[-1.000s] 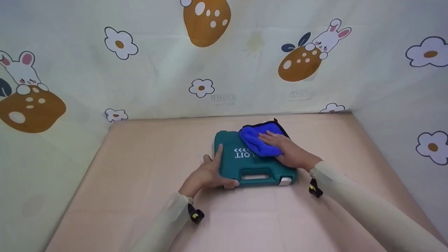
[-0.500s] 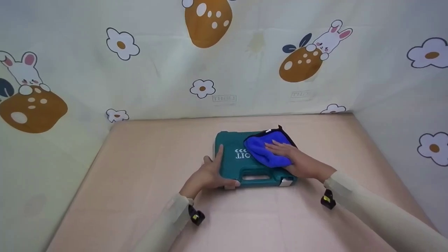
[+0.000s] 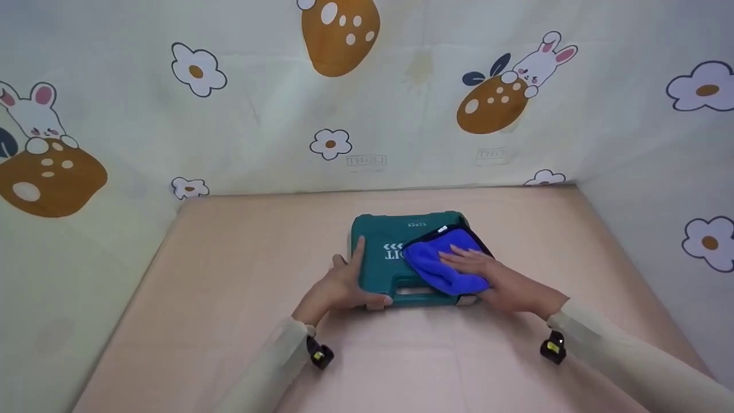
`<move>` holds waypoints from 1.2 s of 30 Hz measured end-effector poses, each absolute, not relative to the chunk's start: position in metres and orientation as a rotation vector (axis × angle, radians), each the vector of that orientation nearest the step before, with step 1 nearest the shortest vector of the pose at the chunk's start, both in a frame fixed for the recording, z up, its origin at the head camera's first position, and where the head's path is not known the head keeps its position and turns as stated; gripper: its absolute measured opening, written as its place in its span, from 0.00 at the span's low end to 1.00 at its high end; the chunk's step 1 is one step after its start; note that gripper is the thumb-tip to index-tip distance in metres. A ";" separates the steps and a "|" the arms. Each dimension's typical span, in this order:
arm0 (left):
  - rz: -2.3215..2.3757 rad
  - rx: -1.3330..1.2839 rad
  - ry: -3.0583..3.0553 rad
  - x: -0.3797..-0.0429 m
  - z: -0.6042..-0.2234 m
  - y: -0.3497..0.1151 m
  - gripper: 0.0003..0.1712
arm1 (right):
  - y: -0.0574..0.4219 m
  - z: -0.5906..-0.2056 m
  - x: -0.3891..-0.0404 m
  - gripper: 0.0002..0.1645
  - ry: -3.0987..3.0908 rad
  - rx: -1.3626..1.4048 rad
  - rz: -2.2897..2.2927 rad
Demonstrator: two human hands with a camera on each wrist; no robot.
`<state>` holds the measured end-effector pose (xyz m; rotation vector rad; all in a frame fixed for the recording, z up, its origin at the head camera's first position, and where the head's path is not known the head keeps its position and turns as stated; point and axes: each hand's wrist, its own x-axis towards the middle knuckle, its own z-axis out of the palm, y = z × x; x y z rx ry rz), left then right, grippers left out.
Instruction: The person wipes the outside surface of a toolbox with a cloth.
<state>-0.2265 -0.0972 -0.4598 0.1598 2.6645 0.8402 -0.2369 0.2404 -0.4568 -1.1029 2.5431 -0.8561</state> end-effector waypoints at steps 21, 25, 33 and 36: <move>0.790 0.227 2.639 -0.230 -0.455 -0.099 0.80 | 0.206 -0.458 -0.203 0.53 2.630 -1.417 -0.309; 0.809 0.239 2.613 -0.232 -0.454 -0.100 0.80 | 0.192 -0.461 -0.204 0.51 2.637 -1.526 -0.245; 0.800 0.377 2.590 -0.234 -0.455 -0.105 0.80 | 0.178 -0.466 -0.202 0.44 2.668 -1.601 -0.172; 0.813 0.364 2.570 -0.233 -0.456 -0.109 0.75 | 0.177 -0.467 -0.201 0.41 2.674 -1.601 -0.134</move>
